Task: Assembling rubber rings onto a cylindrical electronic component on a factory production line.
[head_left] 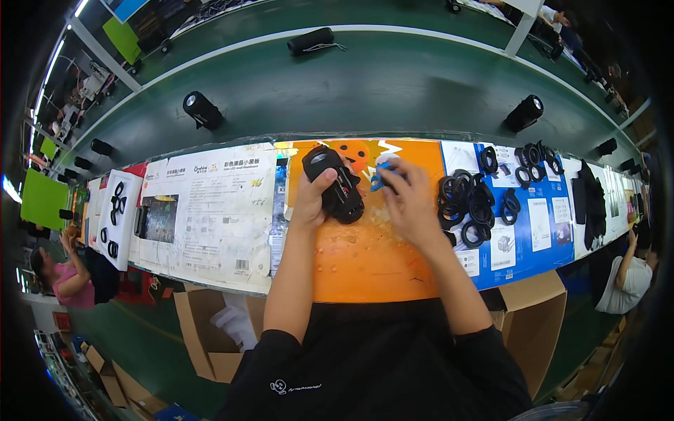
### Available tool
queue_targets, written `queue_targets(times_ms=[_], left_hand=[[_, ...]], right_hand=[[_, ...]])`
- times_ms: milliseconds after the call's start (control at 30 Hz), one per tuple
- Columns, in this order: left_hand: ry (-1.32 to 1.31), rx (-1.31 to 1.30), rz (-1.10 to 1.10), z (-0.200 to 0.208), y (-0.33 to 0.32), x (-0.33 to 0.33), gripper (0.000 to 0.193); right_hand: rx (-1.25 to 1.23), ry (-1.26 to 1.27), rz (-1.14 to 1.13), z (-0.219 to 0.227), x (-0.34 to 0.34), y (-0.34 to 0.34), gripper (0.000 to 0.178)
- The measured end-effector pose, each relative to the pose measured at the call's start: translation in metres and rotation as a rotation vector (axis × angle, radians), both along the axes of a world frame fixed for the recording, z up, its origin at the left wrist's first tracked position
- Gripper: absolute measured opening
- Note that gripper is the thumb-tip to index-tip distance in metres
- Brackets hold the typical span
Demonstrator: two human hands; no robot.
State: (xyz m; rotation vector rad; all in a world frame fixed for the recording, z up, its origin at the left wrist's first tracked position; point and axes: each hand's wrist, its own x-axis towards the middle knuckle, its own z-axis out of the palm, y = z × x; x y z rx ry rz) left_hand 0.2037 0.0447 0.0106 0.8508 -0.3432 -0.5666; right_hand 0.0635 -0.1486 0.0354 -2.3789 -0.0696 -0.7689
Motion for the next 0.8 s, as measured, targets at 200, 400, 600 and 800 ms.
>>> queue_targets(times_ms=[200, 400, 600, 800], left_hand=[[-0.025, 0.029, -0.011, 0.004, 0.001, 0.000, 0.060], [-0.085, 0.004, -0.097, 0.011, -0.001, -0.002, 0.072], [-0.250, 0.105, -0.104, 0.009, -0.006, -0.009, 0.071], [-0.302, 0.226, -0.080, 0.015, -0.004, -0.016, 0.070]], right_hand=[[-0.098, 0.247, -0.092, -0.006, -0.008, -0.034, 0.022], [0.181, 0.346, 0.069, 0.025, 0.013, -0.040, 0.018], [0.751, 0.417, 0.499, 0.069, 0.061, -0.050, 0.026], [0.612, 0.601, 0.588, 0.097, 0.080, -0.055, 0.027]])
